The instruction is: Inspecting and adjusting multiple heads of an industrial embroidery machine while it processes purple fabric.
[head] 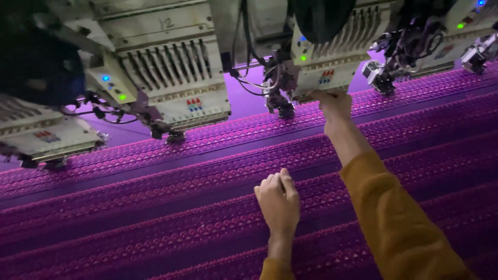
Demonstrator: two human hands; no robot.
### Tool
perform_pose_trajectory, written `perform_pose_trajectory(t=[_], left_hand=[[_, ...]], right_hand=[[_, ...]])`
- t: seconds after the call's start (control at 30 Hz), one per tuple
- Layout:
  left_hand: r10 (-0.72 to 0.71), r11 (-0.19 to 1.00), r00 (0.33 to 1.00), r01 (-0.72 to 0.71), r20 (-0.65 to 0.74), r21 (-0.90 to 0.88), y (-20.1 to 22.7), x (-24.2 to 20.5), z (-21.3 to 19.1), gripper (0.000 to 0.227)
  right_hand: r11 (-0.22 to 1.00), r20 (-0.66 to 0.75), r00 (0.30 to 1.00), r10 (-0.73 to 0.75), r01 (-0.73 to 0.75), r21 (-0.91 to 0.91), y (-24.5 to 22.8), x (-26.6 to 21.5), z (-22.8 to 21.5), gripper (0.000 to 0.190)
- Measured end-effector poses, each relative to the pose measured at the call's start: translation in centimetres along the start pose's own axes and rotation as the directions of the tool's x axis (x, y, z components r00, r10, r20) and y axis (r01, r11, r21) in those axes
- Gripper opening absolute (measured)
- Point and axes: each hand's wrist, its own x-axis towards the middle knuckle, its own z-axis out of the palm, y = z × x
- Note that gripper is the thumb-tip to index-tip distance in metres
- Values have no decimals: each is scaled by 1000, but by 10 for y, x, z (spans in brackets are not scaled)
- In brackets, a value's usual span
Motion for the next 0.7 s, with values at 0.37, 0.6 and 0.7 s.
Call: perform_pose_trajectory(t=[0.37,0.6,0.7], left_hand=[[176,979,982,-166,-74,121,-89,21,-112,44],[-32,969,974,85,-224,232,-191,69,-203,50],[69,969,965,-4,-254,247,-200,83,-208,48]], right_hand=[[867,253,829,-498,484,118,93,-168,89,37],[700,344,725,-597,680,-218,120,-217,183,19],[612,289,704,-649,708,-351,116,-224,211,16]])
